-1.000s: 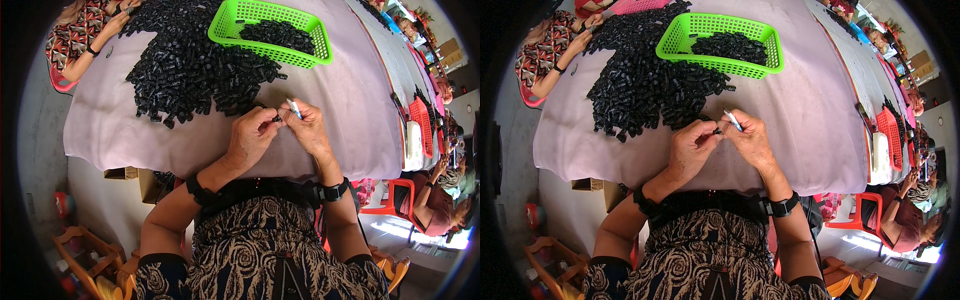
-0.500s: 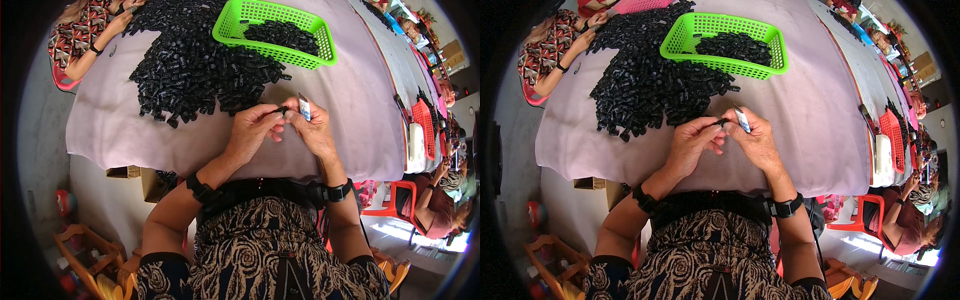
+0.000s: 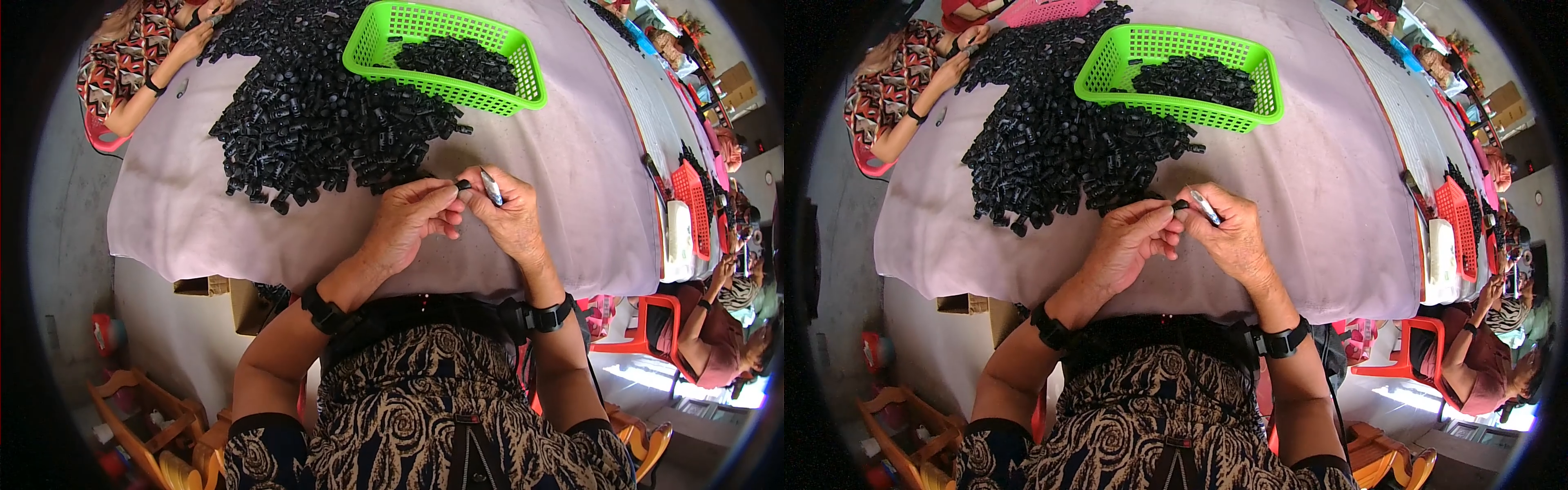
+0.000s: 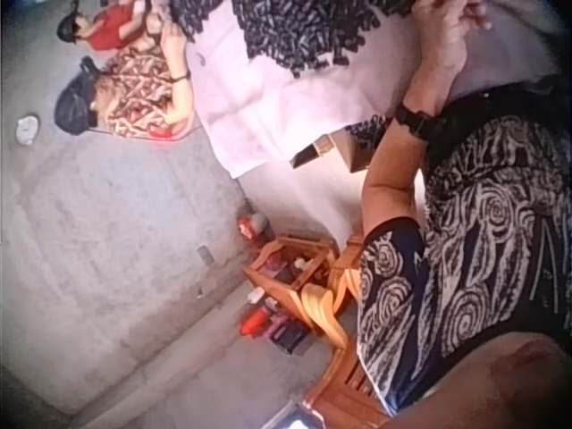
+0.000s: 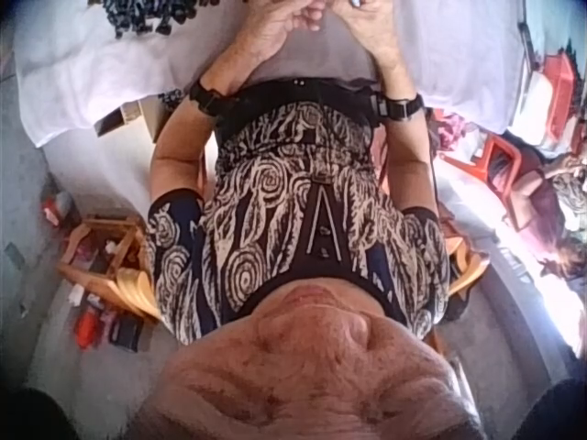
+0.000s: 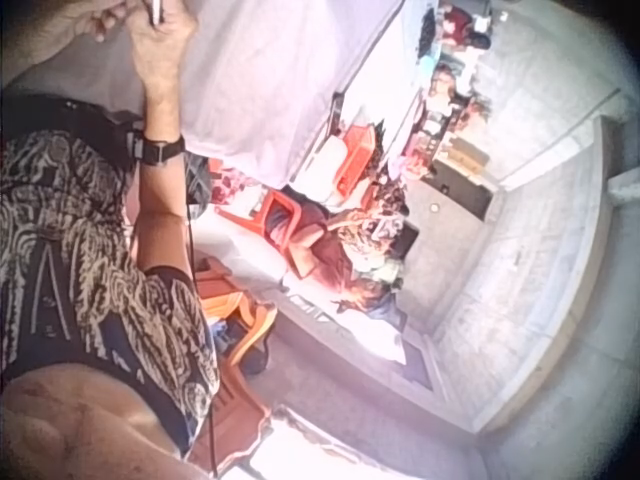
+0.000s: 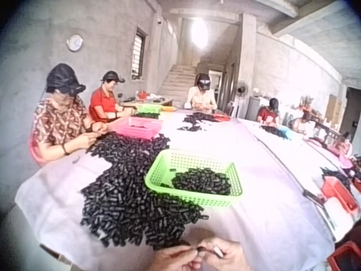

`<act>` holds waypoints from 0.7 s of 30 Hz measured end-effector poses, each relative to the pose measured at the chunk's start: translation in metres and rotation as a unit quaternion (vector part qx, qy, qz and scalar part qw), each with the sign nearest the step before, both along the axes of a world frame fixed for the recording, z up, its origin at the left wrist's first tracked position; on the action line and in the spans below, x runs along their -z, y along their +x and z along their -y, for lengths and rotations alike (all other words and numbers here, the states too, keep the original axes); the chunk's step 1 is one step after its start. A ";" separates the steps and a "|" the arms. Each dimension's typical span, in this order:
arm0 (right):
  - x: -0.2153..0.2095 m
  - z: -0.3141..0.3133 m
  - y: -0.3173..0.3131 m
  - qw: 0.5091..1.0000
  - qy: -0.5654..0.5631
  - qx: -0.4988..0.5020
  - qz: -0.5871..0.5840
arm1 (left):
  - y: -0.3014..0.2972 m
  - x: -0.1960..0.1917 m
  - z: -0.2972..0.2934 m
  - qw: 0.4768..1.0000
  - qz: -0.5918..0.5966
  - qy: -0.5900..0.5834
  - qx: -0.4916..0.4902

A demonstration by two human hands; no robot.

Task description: Applying adhesive or white tape to small black plastic components as part of a manufacturing assembly process.

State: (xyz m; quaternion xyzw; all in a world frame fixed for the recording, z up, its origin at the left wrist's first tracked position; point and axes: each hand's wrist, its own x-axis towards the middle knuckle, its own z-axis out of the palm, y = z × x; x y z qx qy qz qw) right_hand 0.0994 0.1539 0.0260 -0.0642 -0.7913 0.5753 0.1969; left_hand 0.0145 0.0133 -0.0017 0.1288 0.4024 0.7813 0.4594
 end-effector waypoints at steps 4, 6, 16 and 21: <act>0.008 -0.006 0.000 0.998 -0.067 -0.016 -0.006 | 0.000 0.001 -0.001 1.000 0.010 0.003 0.012; 0.005 -0.007 0.001 0.996 -0.086 -0.022 0.012 | 0.000 0.002 -0.001 1.000 0.012 0.006 0.016; -0.007 -0.004 0.002 0.989 -0.135 -0.051 0.030 | -0.002 0.003 0.000 0.998 0.032 0.027 0.039; -0.001 -0.005 0.002 0.985 -0.161 -0.031 0.044 | 0.000 0.002 -0.001 0.999 0.030 0.027 0.030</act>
